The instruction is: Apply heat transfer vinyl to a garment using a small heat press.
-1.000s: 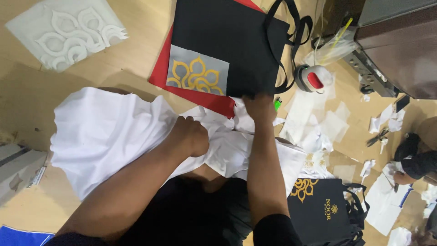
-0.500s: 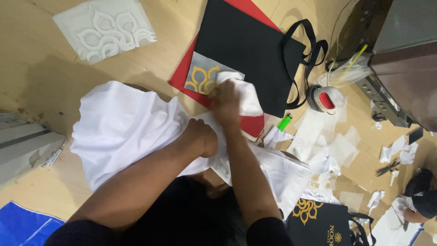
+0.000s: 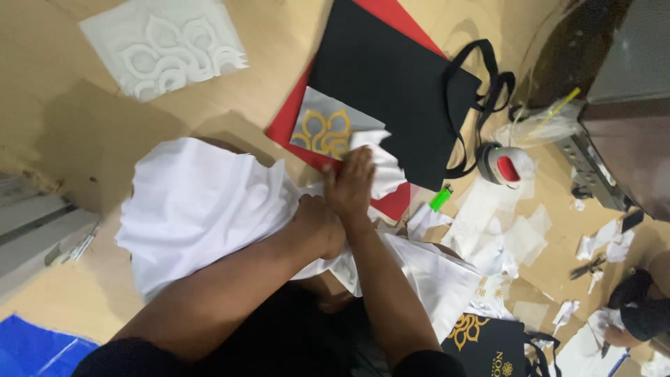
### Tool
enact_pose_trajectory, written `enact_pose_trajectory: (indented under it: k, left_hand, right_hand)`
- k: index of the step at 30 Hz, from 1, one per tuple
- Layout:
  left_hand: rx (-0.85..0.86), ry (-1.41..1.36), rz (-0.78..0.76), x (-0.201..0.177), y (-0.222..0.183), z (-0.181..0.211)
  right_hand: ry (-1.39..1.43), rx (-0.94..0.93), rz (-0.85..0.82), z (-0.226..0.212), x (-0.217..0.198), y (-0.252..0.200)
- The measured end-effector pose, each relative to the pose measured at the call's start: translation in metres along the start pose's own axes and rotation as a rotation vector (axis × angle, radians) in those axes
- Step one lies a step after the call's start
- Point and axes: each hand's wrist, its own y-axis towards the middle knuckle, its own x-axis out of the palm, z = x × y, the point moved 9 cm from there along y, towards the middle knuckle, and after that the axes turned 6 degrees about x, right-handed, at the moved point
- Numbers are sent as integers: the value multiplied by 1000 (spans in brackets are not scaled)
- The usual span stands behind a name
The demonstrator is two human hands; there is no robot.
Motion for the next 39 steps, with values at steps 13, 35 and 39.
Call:
enact_pose_trajectory:
  k: [13,35,39]
  left_hand:
    - [54,86,-72,-9,-9,14]
    - [46,75,-156,-5,-18,16]
    - [46,77,-175,-2,-15,14]
  right_hand:
    - [-100,-313,62,-80,-7,42]
    - [119,-101,-31,-38,-24,44]
    - [60,-269,-45,-83,-29,53]
